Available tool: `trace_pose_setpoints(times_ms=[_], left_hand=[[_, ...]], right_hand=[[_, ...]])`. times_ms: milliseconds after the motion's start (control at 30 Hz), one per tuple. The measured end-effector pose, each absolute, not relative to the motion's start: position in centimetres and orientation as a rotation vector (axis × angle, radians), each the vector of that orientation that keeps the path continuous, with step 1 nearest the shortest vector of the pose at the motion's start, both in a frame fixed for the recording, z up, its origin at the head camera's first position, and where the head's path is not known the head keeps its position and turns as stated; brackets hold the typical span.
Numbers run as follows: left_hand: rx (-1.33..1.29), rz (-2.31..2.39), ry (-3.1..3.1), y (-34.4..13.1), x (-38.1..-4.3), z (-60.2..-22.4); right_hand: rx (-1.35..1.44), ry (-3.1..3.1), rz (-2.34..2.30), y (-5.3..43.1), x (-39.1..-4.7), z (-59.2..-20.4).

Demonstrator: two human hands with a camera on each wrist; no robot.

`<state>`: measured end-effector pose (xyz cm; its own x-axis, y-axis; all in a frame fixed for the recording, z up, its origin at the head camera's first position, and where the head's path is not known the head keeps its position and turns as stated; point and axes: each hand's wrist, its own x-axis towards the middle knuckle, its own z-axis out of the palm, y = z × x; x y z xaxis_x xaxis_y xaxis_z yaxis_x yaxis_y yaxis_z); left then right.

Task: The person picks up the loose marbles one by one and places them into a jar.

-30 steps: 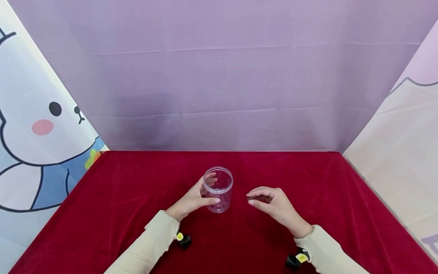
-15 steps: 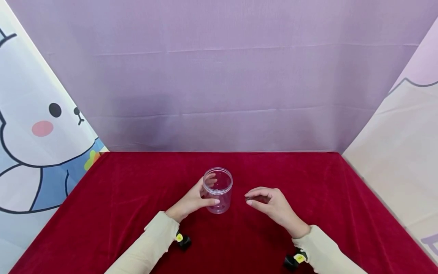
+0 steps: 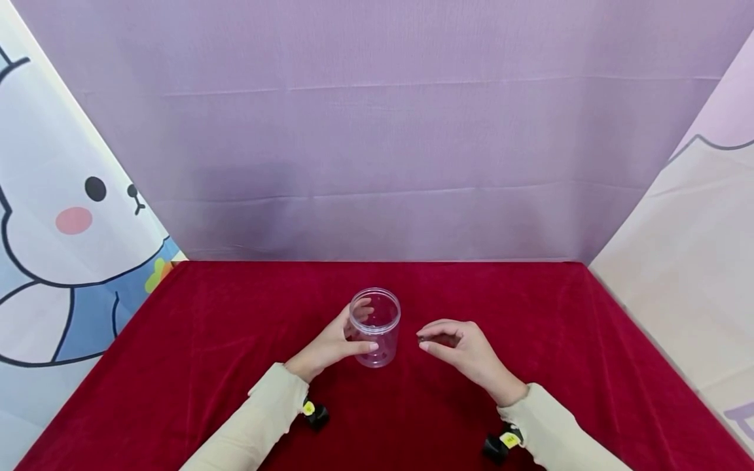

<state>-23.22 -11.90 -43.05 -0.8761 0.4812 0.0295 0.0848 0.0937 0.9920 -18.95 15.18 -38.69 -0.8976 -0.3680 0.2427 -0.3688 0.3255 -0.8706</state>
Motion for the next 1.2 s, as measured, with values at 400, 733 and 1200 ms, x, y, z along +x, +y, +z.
trace_pose_setpoints(times_ms=[400, 733, 1200], left_hand=[[0.569, 1.851, 2.075, -11.9, -23.3, -43.1], [0.569, 1.851, 2.076, -11.8, -23.4, -43.2], [0.572, 1.86, 2.082, -11.7, -23.4, -43.3]], right_hand=[[0.712, -2.537, 1.66, 14.3, -19.6, -38.6], [0.725, -2.486, 1.683, 13.9, -20.1, -38.7], [0.621, -2.502, 1.688, 12.3, -19.1, -35.4]])
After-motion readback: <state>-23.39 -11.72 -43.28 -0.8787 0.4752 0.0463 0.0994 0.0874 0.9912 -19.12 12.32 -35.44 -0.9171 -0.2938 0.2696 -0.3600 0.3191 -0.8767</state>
